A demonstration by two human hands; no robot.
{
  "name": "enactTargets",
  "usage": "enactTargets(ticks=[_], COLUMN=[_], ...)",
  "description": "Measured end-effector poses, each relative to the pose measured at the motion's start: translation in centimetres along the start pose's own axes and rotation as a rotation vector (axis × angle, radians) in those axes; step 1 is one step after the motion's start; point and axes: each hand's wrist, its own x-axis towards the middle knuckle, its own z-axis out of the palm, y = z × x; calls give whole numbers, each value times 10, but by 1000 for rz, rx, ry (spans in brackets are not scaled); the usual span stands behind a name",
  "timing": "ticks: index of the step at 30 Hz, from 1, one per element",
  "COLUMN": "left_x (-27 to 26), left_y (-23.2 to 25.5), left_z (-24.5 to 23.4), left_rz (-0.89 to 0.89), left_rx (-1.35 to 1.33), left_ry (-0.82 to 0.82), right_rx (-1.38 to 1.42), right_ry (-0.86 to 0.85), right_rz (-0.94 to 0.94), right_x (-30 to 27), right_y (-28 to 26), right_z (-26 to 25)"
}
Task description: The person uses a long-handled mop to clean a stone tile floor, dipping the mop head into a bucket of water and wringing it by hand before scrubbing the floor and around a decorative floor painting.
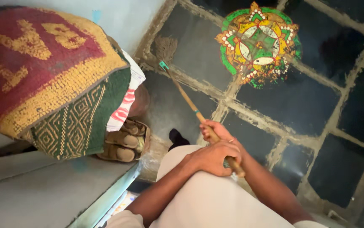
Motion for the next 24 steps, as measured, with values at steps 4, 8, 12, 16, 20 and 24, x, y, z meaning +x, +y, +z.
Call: enactTargets(ticks=[4, 8, 12, 16, 20, 24], left_x=[-14, -42, -84, -103, -98, -68], left_y=[-1, 4, -13, -45, -89, -165], left_z=[43, 74, 72, 83, 72, 30], left_rz=[-169, -386, -478, -1013, -980, -851], left_rx=[-6, 67, 248, -821, -1402, -1591], left_ry=[31, 308, 595, 546, 808, 1015], right_rx=[-31, -28, -255, -212, -339, -573], right_ry=[60, 119, 251, 271, 450, 502], right_rz=[-221, -403, -364, -340, -379, -493], right_x=[-4, 5, 8, 35, 74, 154], right_y=[58, 77, 77, 84, 69, 6], right_z=[-45, -47, -39, -15, 16, 24])
